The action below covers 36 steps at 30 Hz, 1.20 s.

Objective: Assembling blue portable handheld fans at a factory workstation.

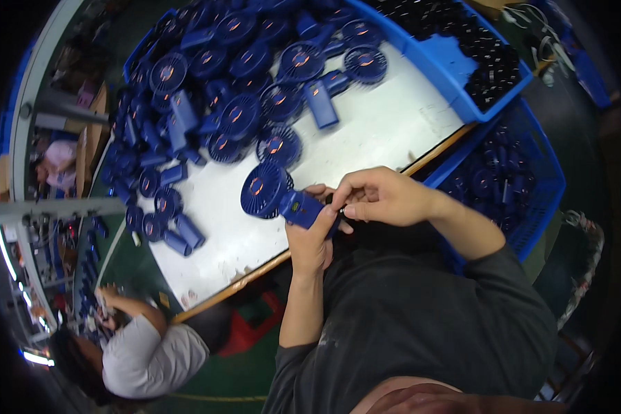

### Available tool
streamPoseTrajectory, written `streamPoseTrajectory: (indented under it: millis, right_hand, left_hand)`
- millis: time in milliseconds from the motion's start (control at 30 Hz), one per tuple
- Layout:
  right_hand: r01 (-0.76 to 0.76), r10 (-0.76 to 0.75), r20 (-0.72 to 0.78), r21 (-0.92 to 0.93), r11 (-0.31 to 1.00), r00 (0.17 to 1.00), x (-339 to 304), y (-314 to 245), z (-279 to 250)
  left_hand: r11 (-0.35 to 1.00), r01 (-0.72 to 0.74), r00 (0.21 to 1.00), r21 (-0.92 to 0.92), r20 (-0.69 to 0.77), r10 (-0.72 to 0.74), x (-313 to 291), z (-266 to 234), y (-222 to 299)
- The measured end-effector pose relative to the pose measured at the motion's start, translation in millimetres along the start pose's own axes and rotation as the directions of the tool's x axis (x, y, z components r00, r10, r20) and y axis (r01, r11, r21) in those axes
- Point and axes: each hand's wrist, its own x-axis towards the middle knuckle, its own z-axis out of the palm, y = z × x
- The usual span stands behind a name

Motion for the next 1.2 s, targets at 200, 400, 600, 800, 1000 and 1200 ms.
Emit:
streamPoseTrajectory:
  millis: [200, 400, 600, 800, 1000, 1200]
  right_hand:
    - [0.357, -0.504, 0.146, -0.865, 0.353, 0.852, 7, 15, 15]
    - [0.476, -0.505, 0.269, -0.812, 0.339, 0.820, 38, -2, 10]
    - [0.446, -0.427, 0.312, -0.857, 0.259, 0.849, 49, 1, 22]
    - [0.292, -0.383, 0.198, -0.934, 0.205, 0.902, 35, 14, 36]
    - [0.137, -0.439, -0.083, -0.884, 0.447, 0.895, 16, 46, 41]
    - [0.223, -0.383, -0.643, -0.318, 0.921, 0.663, -95, 66, -11]
  left_hand:
    - [0.987, 0.101, 0.993, -0.127, -0.039, -0.107, -13, -23, 11]
    - [0.973, 0.218, 0.952, -0.081, 0.236, -0.194, -22, -28, 6]
    - [0.953, 0.207, 0.970, -0.223, 0.171, -0.171, -25, -30, -1]
    - [0.946, 0.198, 0.980, -0.258, 0.049, -0.192, -15, -16, 0]
    - [0.571, -0.275, 0.960, 0.774, 0.254, 0.119, -12, -5, 7]
    - [-0.312, -0.047, 0.745, 0.949, 0.241, 0.621, 38, -94, 105]
